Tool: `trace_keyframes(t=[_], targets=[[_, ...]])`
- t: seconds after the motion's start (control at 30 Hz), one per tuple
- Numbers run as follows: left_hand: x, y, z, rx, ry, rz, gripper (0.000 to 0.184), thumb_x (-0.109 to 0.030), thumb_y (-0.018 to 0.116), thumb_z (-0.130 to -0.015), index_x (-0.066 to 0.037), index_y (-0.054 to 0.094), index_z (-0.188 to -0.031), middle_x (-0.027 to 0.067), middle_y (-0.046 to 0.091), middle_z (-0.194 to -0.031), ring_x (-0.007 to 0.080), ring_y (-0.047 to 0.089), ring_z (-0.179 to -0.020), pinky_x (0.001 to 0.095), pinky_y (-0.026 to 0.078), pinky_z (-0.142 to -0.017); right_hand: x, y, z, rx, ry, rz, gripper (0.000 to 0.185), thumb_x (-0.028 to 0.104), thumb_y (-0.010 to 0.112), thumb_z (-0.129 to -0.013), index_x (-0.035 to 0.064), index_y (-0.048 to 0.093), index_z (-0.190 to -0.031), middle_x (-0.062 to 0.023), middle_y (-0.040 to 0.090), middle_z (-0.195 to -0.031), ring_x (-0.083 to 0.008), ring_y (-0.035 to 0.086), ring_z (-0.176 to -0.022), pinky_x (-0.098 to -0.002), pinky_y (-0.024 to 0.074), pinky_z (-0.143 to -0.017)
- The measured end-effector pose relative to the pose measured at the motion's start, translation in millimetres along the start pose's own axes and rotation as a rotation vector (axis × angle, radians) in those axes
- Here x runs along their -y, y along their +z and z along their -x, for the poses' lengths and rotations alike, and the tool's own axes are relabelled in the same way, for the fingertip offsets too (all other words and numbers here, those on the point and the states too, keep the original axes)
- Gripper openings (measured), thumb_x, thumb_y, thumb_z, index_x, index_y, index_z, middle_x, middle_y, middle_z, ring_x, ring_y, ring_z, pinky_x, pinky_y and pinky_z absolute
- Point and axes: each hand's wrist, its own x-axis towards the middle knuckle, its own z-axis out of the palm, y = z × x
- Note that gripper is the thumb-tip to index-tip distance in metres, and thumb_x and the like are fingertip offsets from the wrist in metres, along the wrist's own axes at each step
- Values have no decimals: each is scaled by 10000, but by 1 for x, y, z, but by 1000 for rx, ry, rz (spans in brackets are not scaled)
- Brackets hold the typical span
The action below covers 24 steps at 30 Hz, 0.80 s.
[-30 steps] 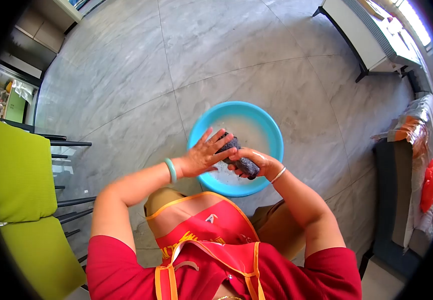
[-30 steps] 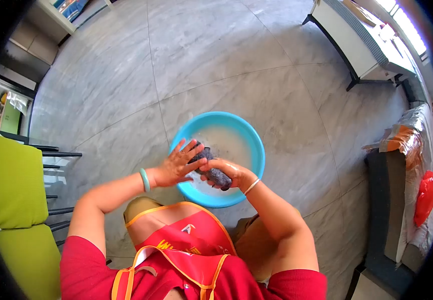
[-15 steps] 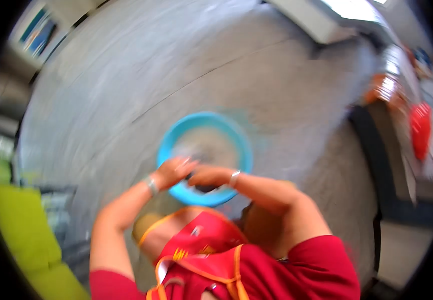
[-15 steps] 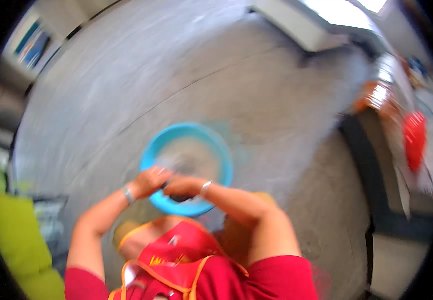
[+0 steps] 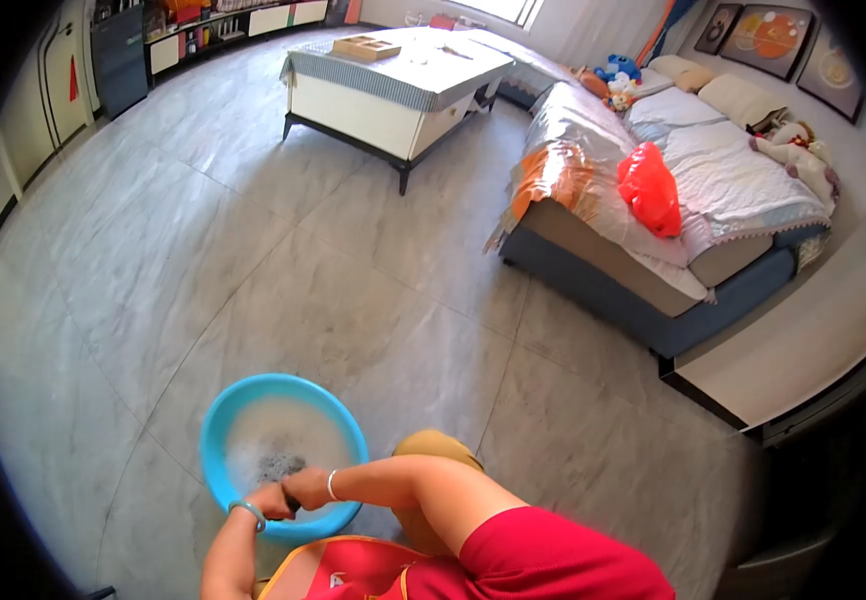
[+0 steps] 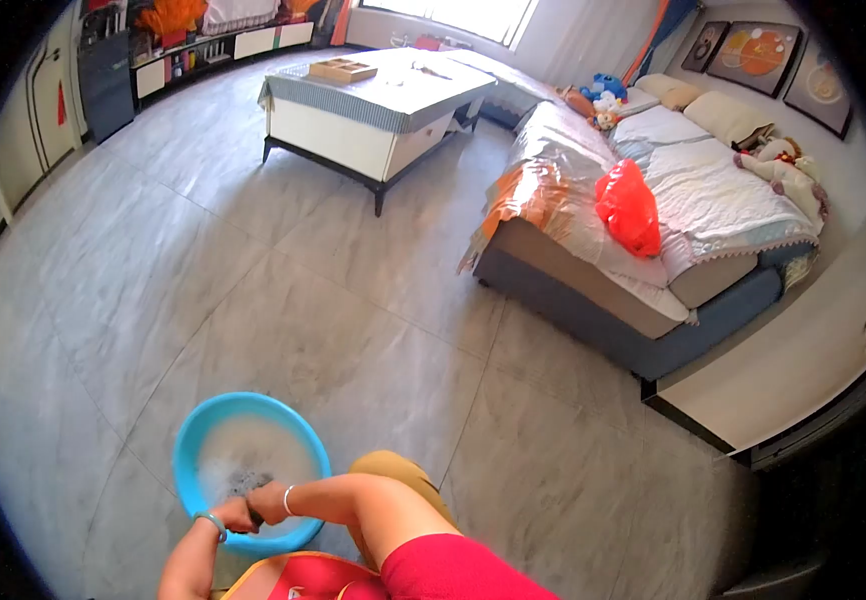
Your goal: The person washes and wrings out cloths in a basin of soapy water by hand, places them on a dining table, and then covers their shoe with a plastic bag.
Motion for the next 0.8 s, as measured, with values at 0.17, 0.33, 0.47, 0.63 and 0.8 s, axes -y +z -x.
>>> trace_keyframes(t=[0.17, 0.33, 0.47, 0.63, 0.8], targets=[[32, 11, -12, 157, 209, 254, 208, -184, 716, -593, -86, 591, -727, -31, 540, -662, 99, 467, -621, 282, 366, -536, 1, 9, 3, -90, -179, 262, 585, 90, 543, -720, -44, 331, -1249, -186, 601, -759, -345, 610, -709, -419, 475, -581], [7, -3, 34, 243, 205, 436, 433, -273, 769, -596, -65, 614, -943, 42, 599, -826, 130, 512, -781, 253, 413, -676, 13, -13, 18, -77, -288, 160, 360, 162, 576, -677, -15, 507, -983, -192, 598, -743, -367, 595, -700, -432, 469, -610], [29, -2, 70, 114, 291, 942, 467, -466, 613, -730, -72, 578, -979, 75, 611, -842, 177, 561, -702, 309, 443, -578, 30, -36, 31, -88, -194, -140, 283, 200, 620, -638, 9, 576, -842, -209, 612, -794, -388, 582, -750, -440, 459, -665], [-6, -21, 135, -234, 598, 1492, 757, -728, 326, -743, -84, 495, -1103, 96, 600, -968, 218, 588, -844, 317, 466, -580, 44, -64, 37, 167, -104, -1018, 268, 304, 612, -735, 58, 541, -812, -37, 514, -603, -130, 453, -459, -272, 345, -387], [-97, -70, 169, -535, 1158, 1333, 860, -681, 417, -743, -59, 294, -1324, 150, 416, -1254, 280, 485, -1070, 425, 471, -823, 84, -89, 73, 775, -127, -1954, 350, 457, 545, -813, 108, 516, -813, 22, 439, -596, -40, 298, -397, -167, 196, -316]])
